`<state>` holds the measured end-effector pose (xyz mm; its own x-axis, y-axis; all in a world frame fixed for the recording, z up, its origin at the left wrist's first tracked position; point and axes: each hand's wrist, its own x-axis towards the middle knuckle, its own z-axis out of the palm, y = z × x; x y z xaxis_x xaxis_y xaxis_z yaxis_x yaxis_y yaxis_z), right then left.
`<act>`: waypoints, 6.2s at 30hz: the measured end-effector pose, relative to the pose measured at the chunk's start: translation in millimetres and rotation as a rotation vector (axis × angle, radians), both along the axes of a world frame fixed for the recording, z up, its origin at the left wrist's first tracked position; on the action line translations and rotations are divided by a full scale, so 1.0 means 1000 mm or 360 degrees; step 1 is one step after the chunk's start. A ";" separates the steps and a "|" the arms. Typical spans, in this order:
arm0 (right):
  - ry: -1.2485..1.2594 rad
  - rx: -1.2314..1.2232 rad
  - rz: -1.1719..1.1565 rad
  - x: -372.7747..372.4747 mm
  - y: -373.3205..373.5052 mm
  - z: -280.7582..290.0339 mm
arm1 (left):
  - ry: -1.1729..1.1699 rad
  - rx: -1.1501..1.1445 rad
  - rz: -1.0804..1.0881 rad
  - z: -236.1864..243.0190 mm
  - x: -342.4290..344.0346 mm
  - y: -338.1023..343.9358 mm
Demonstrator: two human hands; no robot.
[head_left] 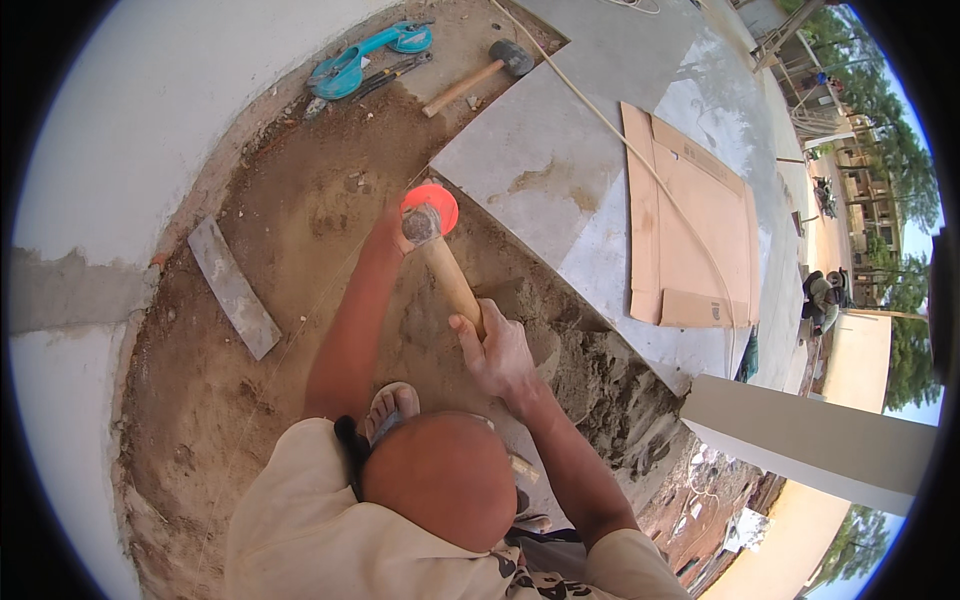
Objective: The person uses an angle grinder to cut a ceramic tile, then walks to a work area to pour cement from a bucket onto the floor. They use a trowel to spread the cement and a hammer to tap a tile into place, leveling it with a red suction cup tool.
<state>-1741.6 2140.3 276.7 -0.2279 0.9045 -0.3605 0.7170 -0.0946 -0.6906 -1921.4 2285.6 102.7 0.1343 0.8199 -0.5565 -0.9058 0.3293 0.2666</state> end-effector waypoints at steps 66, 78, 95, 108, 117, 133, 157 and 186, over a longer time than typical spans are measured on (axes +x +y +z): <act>-0.0719 -0.0412 0.0688 0.138 -0.221 -0.148 | 0.2772 0.0031 -0.1377 0.103 -0.284 -0.086; -0.0399 -0.0505 0.0329 0.216 -0.246 -0.117 | 0.3404 0.0474 -0.1409 0.100 -0.309 -0.112; -0.0565 -0.0251 -0.0778 0.379 -0.359 -0.010 | 0.4001 0.0371 -0.1551 0.063 -0.266 0.013; -0.0682 -0.0299 -0.1101 0.404 -0.373 -0.087 | 0.3853 0.1581 -0.1224 0.122 0.021 0.070; -0.0972 -0.0095 -0.1238 0.510 -0.384 -0.125 | 0.3753 0.2013 -0.1254 0.181 0.156 0.018; 0.1605 -0.0847 -0.1936 0.419 -0.338 -0.103 | 0.3844 0.1884 -0.1398 0.311 0.182 -0.109; -0.0941 0.0107 -0.0499 0.418 -0.320 -0.116 | 0.3292 0.1870 -0.1086 0.233 0.259 -0.048; -0.0784 -0.0416 -0.1099 0.459 -0.252 -0.092 | 0.2974 0.1604 -0.1280 0.205 0.153 0.024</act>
<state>-1282.4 1888.4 184.6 0.5736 0.6579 -0.4881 0.6518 -0.7274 -0.2145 -1768.2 2309.7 308.0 0.4649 0.8853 0.0098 0.6757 -0.3619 0.6422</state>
